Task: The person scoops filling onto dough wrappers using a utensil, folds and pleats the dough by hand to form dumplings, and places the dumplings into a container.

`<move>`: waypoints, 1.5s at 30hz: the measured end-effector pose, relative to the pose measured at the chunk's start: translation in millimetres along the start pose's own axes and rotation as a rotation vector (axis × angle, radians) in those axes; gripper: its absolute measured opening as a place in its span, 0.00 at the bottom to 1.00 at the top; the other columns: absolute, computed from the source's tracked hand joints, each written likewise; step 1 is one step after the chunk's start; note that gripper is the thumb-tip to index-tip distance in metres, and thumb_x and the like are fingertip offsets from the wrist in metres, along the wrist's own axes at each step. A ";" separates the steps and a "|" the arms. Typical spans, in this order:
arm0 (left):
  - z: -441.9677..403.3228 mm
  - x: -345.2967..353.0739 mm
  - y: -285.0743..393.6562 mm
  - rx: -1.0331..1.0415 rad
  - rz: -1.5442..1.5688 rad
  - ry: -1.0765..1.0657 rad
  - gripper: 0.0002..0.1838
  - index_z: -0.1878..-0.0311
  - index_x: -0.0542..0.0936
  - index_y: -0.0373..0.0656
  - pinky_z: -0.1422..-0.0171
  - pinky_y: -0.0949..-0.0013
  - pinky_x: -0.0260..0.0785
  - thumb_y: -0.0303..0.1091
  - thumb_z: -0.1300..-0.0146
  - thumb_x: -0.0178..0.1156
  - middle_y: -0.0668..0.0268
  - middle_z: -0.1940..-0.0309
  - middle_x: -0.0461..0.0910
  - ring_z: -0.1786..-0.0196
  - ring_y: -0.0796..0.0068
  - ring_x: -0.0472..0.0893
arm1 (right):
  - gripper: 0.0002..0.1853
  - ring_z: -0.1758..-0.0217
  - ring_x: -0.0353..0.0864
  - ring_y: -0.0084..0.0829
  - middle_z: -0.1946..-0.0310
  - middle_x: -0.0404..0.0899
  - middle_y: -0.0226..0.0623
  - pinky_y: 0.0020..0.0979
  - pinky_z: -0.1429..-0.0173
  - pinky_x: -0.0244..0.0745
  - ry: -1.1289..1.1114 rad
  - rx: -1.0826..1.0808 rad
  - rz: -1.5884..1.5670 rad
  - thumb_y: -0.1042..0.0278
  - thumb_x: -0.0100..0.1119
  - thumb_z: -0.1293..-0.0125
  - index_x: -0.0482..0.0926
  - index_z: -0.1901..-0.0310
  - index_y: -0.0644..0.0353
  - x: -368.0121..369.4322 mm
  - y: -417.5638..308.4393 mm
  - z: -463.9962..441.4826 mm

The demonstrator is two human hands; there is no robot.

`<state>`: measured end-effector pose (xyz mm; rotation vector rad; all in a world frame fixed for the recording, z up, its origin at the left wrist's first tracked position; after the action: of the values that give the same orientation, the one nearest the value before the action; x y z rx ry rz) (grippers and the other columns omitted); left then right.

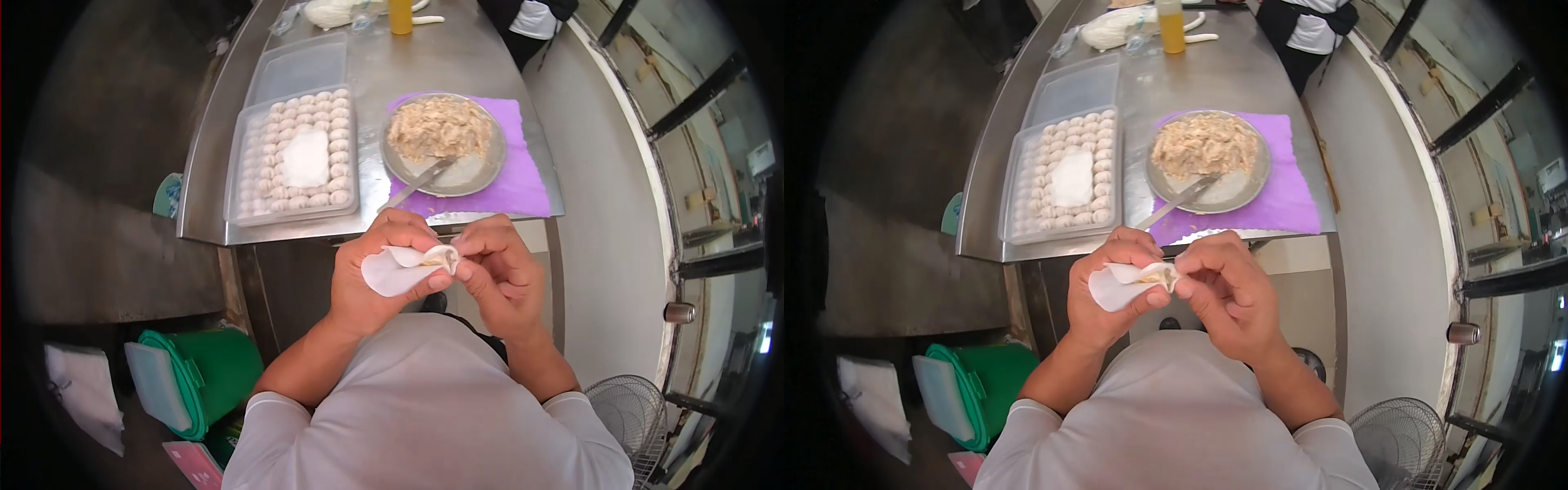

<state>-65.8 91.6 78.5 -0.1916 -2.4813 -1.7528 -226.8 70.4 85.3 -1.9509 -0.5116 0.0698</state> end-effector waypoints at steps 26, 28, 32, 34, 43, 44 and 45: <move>-69.4 84.6 -48.7 -0.217 0.250 -0.280 0.17 0.51 0.85 0.41 0.46 0.71 0.75 0.22 0.44 0.77 0.65 0.52 0.81 0.49 0.75 0.80 | 0.09 0.60 0.74 0.27 0.58 0.78 0.39 0.26 0.62 0.72 0.096 -0.084 0.498 0.80 0.63 0.31 0.81 0.51 0.66 -84.6 -30.2 -10.5; -76.2 78.9 -55.0 -0.277 0.366 -0.226 0.17 0.50 0.85 0.41 0.47 0.72 0.75 0.22 0.43 0.76 0.65 0.52 0.81 0.49 0.75 0.80 | 0.09 0.60 0.74 0.27 0.58 0.79 0.39 0.26 0.62 0.72 0.109 -0.068 0.530 0.79 0.63 0.31 0.81 0.51 0.66 -81.7 -26.3 -16.9; -90.5 74.0 -57.5 -0.219 0.278 -0.370 0.17 0.49 0.84 0.38 0.48 0.73 0.76 0.21 0.41 0.75 0.64 0.50 0.80 0.49 0.76 0.80 | 0.09 0.61 0.73 0.27 0.59 0.79 0.38 0.27 0.61 0.72 0.204 -0.092 0.491 0.78 0.64 0.31 0.80 0.51 0.67 -76.4 -19.7 -24.0; -93.2 75.2 -58.1 -0.224 0.253 -0.441 0.17 0.48 0.83 0.37 0.48 0.72 0.76 0.21 0.40 0.74 0.63 0.50 0.80 0.49 0.76 0.80 | 0.09 0.61 0.73 0.28 0.60 0.78 0.38 0.27 0.60 0.72 0.260 -0.069 0.504 0.78 0.64 0.31 0.80 0.51 0.67 -76.5 -17.8 -23.1; -107.0 87.2 -65.9 -0.213 0.321 -0.452 0.16 0.48 0.83 0.35 0.45 0.70 0.75 0.22 0.38 0.72 0.62 0.49 0.79 0.47 0.74 0.80 | 0.07 0.59 0.75 0.29 0.60 0.78 0.40 0.27 0.59 0.74 0.351 -0.072 0.484 0.77 0.64 0.30 0.79 0.53 0.67 -93.3 -16.5 -22.6; -107.2 91.0 -66.1 -0.179 0.292 -0.452 0.15 0.48 0.83 0.36 0.45 0.69 0.74 0.22 0.38 0.72 0.61 0.49 0.79 0.46 0.73 0.79 | 0.07 0.59 0.76 0.29 0.60 0.78 0.40 0.28 0.58 0.74 0.319 -0.071 0.497 0.77 0.64 0.30 0.79 0.54 0.67 -98.0 -16.0 -20.1; -107.2 96.1 -66.5 -0.144 0.264 -0.451 0.15 0.48 0.83 0.36 0.45 0.69 0.74 0.22 0.38 0.72 0.61 0.49 0.79 0.46 0.72 0.79 | 0.07 0.59 0.76 0.30 0.60 0.78 0.40 0.28 0.57 0.74 0.287 -0.069 0.510 0.77 0.64 0.30 0.79 0.54 0.67 -103.0 -16.7 -18.2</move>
<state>-170.4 -26.9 66.9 -0.9767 -2.4446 -1.9390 -320.5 21.1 89.3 -2.0734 0.1799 0.0934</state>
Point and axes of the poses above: each hand's wrist, its own z-axis away from the middle knuckle, its own x-axis out of the palm, y = z × x, the point moved 7 cm from there along -z, towards the middle knuckle
